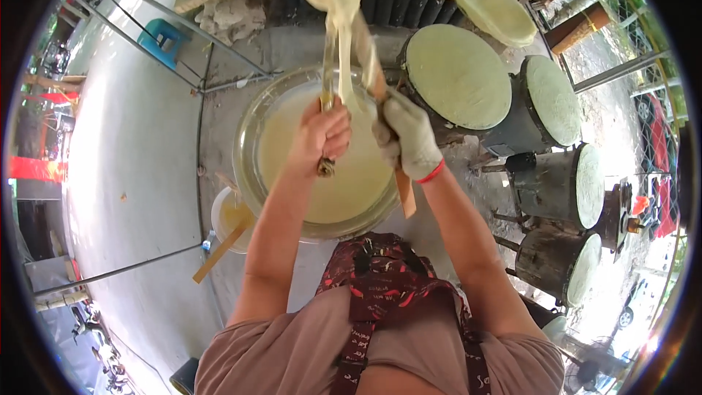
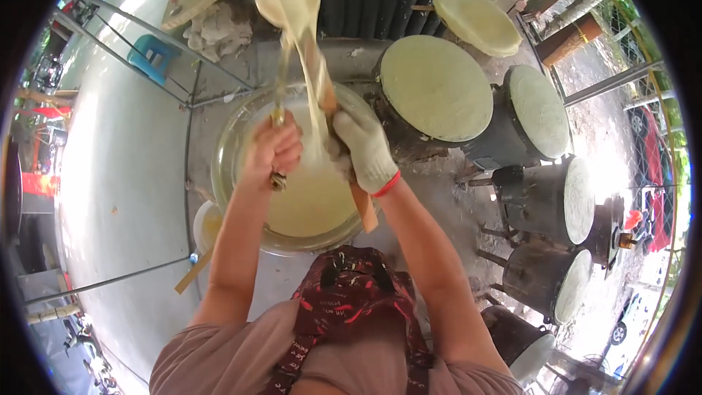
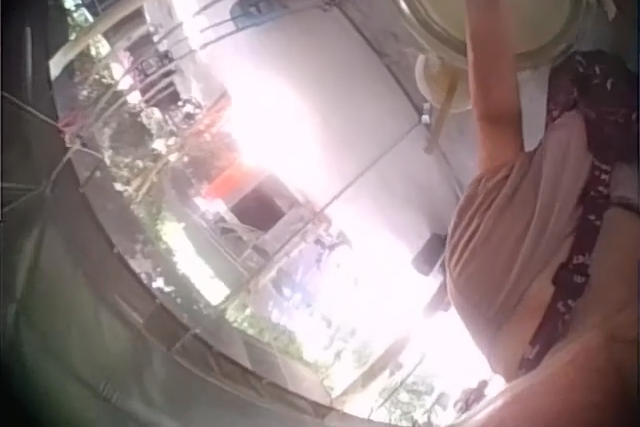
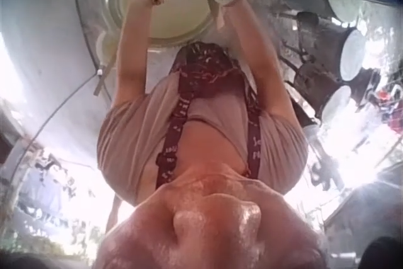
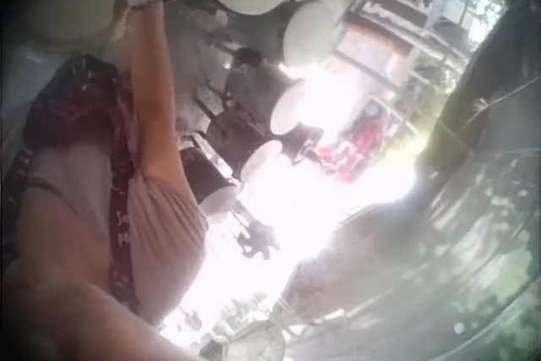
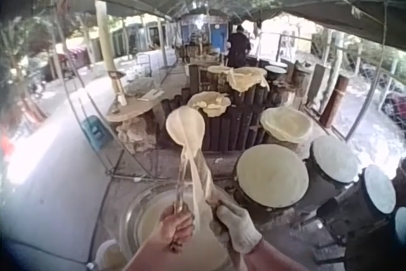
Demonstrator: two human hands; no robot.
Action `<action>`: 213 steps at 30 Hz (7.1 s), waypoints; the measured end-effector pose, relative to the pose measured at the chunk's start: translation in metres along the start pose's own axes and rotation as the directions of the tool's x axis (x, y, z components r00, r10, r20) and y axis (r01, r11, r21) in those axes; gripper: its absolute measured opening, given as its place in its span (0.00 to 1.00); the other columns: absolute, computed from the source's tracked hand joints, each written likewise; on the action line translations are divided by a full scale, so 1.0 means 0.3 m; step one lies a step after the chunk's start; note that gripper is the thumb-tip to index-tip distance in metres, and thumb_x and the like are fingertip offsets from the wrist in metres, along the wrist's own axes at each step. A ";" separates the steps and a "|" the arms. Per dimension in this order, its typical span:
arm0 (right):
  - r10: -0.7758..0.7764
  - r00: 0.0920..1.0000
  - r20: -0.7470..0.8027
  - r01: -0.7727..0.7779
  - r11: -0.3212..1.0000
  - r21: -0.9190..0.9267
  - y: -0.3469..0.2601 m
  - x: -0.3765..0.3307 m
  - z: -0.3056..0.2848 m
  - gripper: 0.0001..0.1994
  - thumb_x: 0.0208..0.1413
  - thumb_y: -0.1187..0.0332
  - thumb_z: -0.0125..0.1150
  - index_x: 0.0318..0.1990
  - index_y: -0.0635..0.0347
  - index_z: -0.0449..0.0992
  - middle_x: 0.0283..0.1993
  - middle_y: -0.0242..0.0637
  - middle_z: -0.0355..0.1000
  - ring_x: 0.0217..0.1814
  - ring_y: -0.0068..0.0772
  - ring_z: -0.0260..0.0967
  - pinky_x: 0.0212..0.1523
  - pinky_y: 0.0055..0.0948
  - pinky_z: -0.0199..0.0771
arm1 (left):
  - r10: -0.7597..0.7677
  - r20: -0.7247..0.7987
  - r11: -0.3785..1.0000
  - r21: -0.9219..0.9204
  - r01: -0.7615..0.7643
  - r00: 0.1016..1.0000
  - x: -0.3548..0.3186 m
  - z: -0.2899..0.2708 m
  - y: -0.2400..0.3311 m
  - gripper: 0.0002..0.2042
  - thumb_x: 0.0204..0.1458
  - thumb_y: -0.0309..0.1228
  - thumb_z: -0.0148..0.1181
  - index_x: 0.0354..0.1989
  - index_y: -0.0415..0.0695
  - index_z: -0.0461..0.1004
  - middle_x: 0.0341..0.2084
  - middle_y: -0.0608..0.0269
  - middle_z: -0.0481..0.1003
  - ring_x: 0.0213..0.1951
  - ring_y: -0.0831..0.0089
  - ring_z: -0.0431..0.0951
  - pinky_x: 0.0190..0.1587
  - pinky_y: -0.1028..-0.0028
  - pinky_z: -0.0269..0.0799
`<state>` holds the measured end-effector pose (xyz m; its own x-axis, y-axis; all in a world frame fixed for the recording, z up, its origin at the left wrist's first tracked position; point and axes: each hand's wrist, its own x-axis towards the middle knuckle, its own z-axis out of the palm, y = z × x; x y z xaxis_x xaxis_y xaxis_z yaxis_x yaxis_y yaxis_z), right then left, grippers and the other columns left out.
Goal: The person makes thin wrappers by scooping batter from a bowl onto heated circular plates with a ladle, spreading it with a wooden tool, and peeling the cooked wrappers off the plates to stack them.
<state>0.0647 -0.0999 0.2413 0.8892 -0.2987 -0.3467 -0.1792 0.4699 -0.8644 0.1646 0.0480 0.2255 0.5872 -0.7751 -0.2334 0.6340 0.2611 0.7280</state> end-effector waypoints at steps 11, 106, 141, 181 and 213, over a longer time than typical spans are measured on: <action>-0.076 0.982 -0.172 0.103 0.983 0.151 0.017 -0.388 -0.202 0.18 0.61 0.63 0.46 0.56 0.59 0.64 0.20 0.27 0.63 0.11 0.16 0.54 0.10 0.18 0.54 | -0.099 -0.087 0.836 0.533 0.131 0.991 -0.188 0.168 0.023 0.06 0.54 0.28 0.50 0.30 0.48 0.58 0.12 0.74 0.56 0.11 0.85 0.56 0.11 0.81 0.51; 0.748 -0.630 -0.207 0.776 0.599 -0.200 1.573 -2.976 -0.649 0.18 0.58 0.62 0.54 0.54 0.54 0.73 0.20 0.22 0.63 0.16 0.12 0.54 0.15 0.15 0.52 | -0.645 0.568 0.739 0.293 -0.607 -0.512 -1.215 1.713 -2.564 0.14 0.51 0.25 0.56 0.46 0.35 0.70 0.28 0.58 0.72 0.31 0.68 0.73 0.37 0.67 0.71; 0.653 -0.271 -0.707 0.779 0.581 0.238 1.771 -3.284 -0.540 0.17 0.54 0.59 0.59 0.51 0.50 0.75 0.19 0.27 0.65 0.12 0.16 0.51 0.12 0.19 0.48 | -0.803 0.551 0.355 0.132 -0.925 -0.229 -1.367 1.200 -2.098 0.14 0.50 0.28 0.53 0.45 0.40 0.65 0.28 0.44 0.74 0.31 0.45 0.75 0.33 0.55 0.70; 0.698 -0.644 -0.314 0.765 0.575 -0.290 1.303 -2.131 -1.082 0.15 0.60 0.64 0.51 0.51 0.60 0.70 0.22 0.27 0.65 0.17 0.16 0.58 0.16 0.22 0.59 | -0.885 0.287 0.365 0.916 -0.165 -0.366 -0.572 1.660 -1.964 0.08 0.58 0.26 0.46 0.45 0.42 0.64 0.14 0.70 0.58 0.09 0.83 0.57 0.12 0.81 0.53; 0.726 -0.550 -0.413 0.824 0.552 -0.126 1.521 -2.140 -0.472 0.13 0.58 0.61 0.48 0.42 0.60 0.72 0.19 0.27 0.61 0.18 0.17 0.58 0.20 0.22 0.58 | -0.857 0.230 0.210 0.973 0.094 -0.462 -0.793 1.401 -1.771 0.11 0.58 0.27 0.46 0.50 0.46 0.61 0.18 0.69 0.58 0.11 0.83 0.56 0.14 0.80 0.56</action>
<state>-0.6475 0.1886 0.0177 -0.7929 0.1624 -0.5873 0.5806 -0.0913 -0.8090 -0.5235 -0.1484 0.1652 -0.9300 0.0017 -0.3676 -0.3009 -0.5782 0.7584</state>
